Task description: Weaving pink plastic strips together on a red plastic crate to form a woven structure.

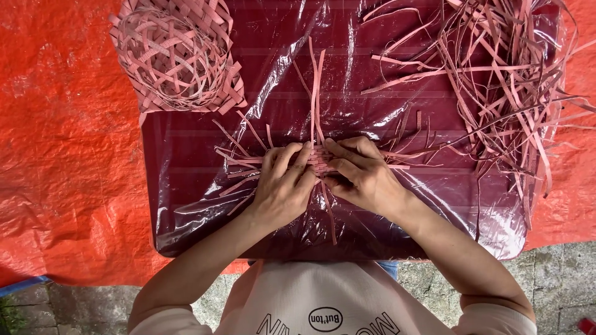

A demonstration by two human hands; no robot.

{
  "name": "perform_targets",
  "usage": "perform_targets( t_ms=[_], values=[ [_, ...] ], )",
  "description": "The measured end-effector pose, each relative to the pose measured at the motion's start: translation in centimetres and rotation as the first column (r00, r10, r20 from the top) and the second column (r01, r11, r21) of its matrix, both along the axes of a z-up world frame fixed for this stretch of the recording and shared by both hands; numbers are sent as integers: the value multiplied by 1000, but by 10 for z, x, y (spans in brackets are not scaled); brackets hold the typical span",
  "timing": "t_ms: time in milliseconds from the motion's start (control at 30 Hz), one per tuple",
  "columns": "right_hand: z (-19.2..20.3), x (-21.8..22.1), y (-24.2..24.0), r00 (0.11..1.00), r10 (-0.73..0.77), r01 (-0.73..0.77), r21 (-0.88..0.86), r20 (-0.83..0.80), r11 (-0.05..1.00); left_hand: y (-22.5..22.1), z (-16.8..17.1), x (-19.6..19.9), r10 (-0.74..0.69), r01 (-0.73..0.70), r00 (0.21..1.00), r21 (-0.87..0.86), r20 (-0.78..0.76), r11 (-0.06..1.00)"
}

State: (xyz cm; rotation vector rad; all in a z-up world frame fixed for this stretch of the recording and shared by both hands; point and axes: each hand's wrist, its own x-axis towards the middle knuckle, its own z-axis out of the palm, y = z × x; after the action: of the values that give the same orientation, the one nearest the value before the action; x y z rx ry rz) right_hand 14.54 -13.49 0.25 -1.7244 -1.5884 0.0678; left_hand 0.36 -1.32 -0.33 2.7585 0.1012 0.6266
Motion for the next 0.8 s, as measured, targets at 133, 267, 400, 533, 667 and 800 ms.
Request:
perform_targets(
  t_ms=[133, 267, 400, 533, 667, 800],
  values=[
    [5, -1, 2, 998, -21, 19, 33, 65, 999, 2, 5, 1, -27, 27, 1000, -12, 5, 1000],
    [7, 3, 3, 999, 30, -32, 58, 35, 998, 3, 0, 0, -40, 40, 998, -17, 48, 999],
    [8, 7, 3, 995, 93, -93, 45, -16, 995, 5, -3, 0, -54, 54, 997, -8, 61, 998],
    [10, 6, 2, 995, 98, -98, 14, -3, 995, 4, 6, 2, -37, 37, 999, 3, 27, 999],
    [8, 4, 2, 997, 75, -75, 4, 2, 997, 4, 7, 3, -27, 27, 1000, 16, 1, 999],
    [3, 1, 0, 999, 49, -50, -27, -13, 998, 2, 6, 1, -33, 34, 999, 14, -5, 999]
  ],
)
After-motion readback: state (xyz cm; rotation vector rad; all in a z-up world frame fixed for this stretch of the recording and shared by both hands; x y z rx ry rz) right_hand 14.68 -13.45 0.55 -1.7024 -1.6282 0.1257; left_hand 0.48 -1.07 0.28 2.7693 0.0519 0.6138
